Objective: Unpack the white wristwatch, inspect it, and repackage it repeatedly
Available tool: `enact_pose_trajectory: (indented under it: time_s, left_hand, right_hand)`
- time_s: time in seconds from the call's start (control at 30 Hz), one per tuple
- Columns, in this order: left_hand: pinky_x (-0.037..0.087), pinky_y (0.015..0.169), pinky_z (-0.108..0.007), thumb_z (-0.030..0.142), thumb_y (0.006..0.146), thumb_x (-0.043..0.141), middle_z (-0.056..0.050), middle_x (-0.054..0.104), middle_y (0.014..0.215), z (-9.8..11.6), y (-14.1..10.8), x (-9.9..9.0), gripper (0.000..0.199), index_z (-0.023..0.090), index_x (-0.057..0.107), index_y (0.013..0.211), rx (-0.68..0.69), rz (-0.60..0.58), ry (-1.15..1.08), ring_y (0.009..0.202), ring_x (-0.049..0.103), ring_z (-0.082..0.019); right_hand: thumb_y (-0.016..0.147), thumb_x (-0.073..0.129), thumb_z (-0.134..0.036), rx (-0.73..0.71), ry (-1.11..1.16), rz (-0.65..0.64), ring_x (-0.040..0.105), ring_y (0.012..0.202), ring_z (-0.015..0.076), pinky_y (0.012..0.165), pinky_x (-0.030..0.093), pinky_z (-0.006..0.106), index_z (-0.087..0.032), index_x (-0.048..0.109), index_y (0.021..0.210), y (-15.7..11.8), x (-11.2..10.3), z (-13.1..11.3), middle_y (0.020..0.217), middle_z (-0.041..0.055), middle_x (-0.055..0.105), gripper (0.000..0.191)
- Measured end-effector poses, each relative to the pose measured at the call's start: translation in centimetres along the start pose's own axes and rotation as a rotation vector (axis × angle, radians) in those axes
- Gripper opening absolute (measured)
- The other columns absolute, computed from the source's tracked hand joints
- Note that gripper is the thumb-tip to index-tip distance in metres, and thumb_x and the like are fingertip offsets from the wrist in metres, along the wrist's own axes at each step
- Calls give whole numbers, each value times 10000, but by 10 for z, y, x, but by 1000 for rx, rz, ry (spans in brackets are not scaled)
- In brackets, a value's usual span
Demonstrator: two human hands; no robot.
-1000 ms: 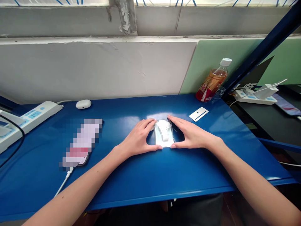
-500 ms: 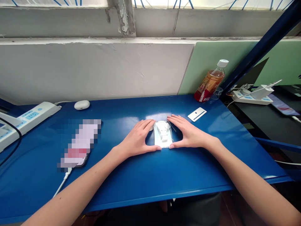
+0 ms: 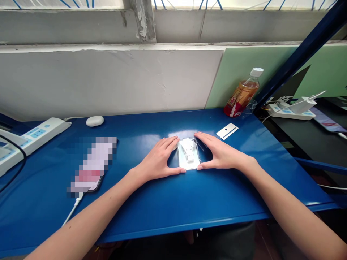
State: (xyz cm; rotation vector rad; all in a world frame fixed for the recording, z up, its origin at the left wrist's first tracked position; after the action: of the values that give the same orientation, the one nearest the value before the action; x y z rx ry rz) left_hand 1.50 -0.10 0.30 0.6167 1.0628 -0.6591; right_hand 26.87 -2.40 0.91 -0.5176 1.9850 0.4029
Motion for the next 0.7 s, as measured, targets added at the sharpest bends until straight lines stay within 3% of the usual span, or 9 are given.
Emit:
enact_pose_trajectory:
  time_s: [0.1,0.33,0.5,0.7]
  left_hand:
    - [291,1191,-539,716,782,666,-210,391,1558,0,0,0,1029,110,305,1531,-5,3,-7,1443,362,-368]
    - [291,1191,-544,714,776,675,-197,361,1580,-1,-1,1,1045,136,275,1549,-28,1,-16,1454,346,-374]
    - [320,1175,-534,714,777,673,-204,407,1548,-1,-1,0,1016,124,321,1525,-10,10,-8,1432,374,-378]
    - [319,1177,-526,710,783,670,-207,413,1542,-1,0,0,1005,112,332,1517,0,9,-5,1427,379,-370]
  right_hand:
    - [704,750,-673,-4,-18,-4,344,1457,411,1178,348,551,-48,293,1549,0,0,0,1578,270,338,1146]
    - [715,756,-647,-15,-44,1,358,1449,411,1162,370,553,-101,361,1532,-1,-1,0,1576,246,358,1059]
    - [731,738,-651,-37,-37,19,377,1440,406,1151,377,573,-120,313,1551,-1,-1,-1,1565,241,380,1066]
    - [737,731,-644,-11,-55,-17,344,1457,410,1164,361,571,-72,333,1536,-1,-2,-3,1572,264,351,1061]
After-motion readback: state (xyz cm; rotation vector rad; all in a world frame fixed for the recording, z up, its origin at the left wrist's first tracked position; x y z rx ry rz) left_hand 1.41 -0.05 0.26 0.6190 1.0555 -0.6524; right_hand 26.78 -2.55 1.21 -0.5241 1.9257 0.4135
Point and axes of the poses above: each hand's wrist, its own y-axis towards the middle knuckle, its own x-axis out of the palm, z = x × y, the point moved 2 cm from there along y, towards the middle knuckle
